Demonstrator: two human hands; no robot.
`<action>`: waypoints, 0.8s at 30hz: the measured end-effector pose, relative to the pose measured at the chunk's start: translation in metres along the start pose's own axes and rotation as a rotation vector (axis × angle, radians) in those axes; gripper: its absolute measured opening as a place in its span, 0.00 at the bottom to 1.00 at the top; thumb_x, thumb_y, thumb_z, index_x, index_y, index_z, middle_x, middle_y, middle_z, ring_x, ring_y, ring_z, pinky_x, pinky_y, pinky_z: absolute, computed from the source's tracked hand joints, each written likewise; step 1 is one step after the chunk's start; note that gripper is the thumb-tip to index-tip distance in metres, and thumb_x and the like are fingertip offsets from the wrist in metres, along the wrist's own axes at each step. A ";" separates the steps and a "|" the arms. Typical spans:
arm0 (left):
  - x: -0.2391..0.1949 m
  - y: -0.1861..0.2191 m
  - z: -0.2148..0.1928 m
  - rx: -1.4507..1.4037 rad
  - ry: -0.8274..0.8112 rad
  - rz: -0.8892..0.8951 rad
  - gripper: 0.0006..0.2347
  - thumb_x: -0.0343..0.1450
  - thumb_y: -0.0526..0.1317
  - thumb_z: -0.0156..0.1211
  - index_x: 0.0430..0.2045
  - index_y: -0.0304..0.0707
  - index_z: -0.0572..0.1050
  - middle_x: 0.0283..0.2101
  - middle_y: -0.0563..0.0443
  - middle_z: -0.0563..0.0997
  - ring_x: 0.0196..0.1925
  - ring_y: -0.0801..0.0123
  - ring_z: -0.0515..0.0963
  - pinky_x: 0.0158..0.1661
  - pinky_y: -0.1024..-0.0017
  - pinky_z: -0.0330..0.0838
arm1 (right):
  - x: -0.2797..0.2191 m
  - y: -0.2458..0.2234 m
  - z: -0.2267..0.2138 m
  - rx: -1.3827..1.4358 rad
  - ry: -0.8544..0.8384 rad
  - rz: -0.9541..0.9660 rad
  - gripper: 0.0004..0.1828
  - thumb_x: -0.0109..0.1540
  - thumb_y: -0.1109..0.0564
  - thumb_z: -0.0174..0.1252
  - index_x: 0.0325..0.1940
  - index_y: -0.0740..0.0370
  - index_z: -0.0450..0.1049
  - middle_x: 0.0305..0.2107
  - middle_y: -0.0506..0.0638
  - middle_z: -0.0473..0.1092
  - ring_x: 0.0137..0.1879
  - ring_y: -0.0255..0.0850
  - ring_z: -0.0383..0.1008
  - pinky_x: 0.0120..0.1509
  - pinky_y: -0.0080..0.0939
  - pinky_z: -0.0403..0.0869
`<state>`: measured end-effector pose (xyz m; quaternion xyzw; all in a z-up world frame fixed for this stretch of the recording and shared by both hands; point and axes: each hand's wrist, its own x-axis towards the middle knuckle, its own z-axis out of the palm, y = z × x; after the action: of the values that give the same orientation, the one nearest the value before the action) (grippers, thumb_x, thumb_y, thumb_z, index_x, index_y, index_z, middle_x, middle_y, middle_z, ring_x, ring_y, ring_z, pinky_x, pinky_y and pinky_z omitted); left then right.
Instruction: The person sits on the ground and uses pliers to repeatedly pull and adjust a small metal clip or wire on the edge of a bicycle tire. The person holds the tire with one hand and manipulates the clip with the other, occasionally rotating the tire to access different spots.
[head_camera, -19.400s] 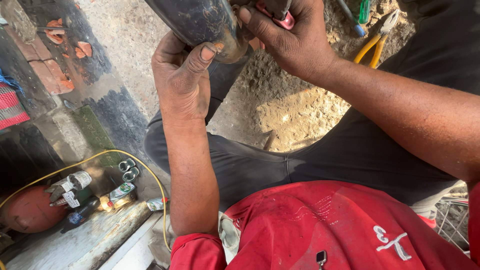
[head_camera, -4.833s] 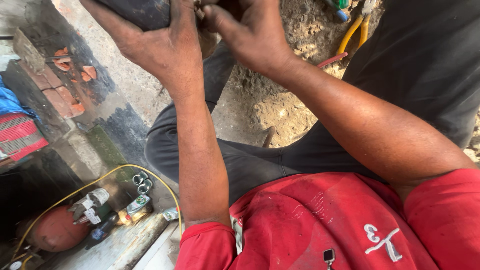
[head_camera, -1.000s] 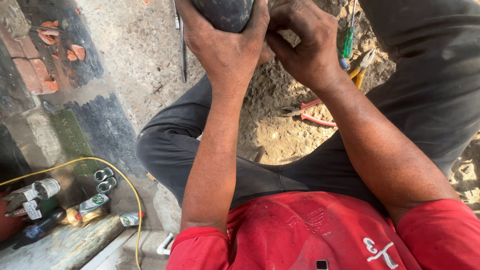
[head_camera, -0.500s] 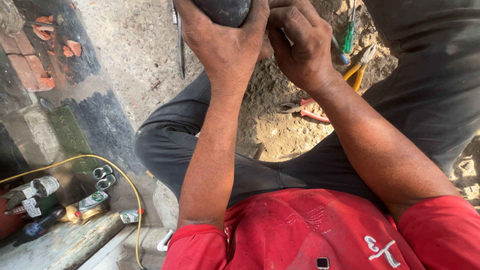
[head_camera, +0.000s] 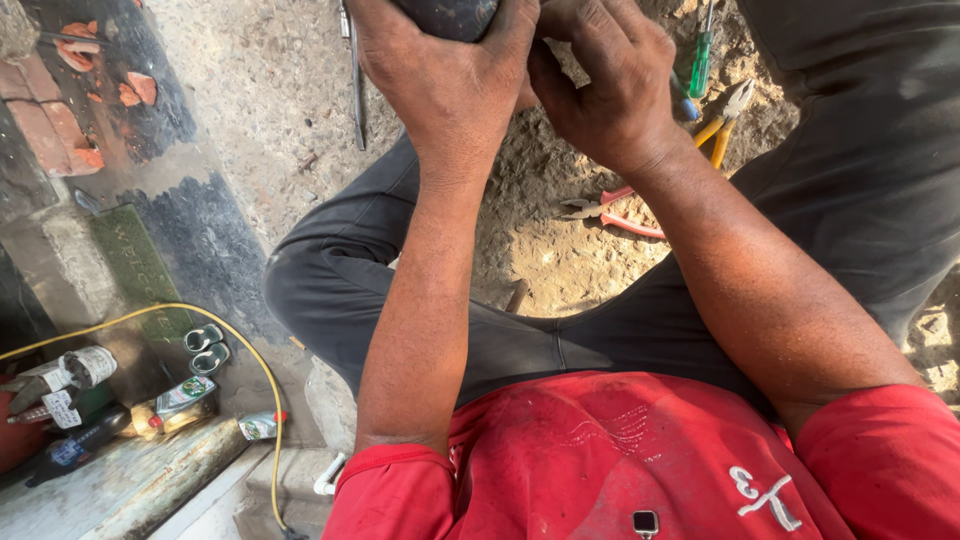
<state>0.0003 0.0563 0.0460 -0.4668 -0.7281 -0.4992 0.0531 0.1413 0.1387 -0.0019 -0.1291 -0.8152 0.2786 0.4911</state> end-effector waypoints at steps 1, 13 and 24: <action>0.000 -0.001 0.000 -0.003 0.001 -0.004 0.28 0.68 0.49 0.79 0.53 0.39 0.64 0.45 0.48 0.73 0.44 0.67 0.83 0.48 0.62 0.82 | -0.001 0.000 0.000 -0.018 -0.002 0.000 0.14 0.70 0.66 0.68 0.56 0.61 0.73 0.45 0.49 0.75 0.52 0.43 0.81 0.52 0.42 0.82; -0.002 -0.006 0.002 0.009 0.007 0.025 0.28 0.67 0.50 0.80 0.51 0.39 0.66 0.42 0.49 0.73 0.42 0.69 0.82 0.46 0.64 0.82 | 0.001 0.001 -0.005 0.033 -0.017 -0.019 0.12 0.70 0.67 0.66 0.55 0.62 0.72 0.47 0.50 0.75 0.55 0.43 0.80 0.56 0.41 0.83; -0.003 -0.007 0.005 0.076 0.012 0.015 0.30 0.66 0.52 0.81 0.51 0.38 0.66 0.45 0.49 0.73 0.45 0.69 0.81 0.48 0.64 0.81 | -0.001 0.002 -0.005 0.109 -0.007 0.046 0.09 0.72 0.68 0.68 0.52 0.63 0.76 0.45 0.52 0.76 0.52 0.43 0.82 0.55 0.40 0.83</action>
<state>-0.0013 0.0577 0.0365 -0.4668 -0.7428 -0.4734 0.0787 0.1464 0.1412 -0.0020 -0.1198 -0.7973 0.3343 0.4881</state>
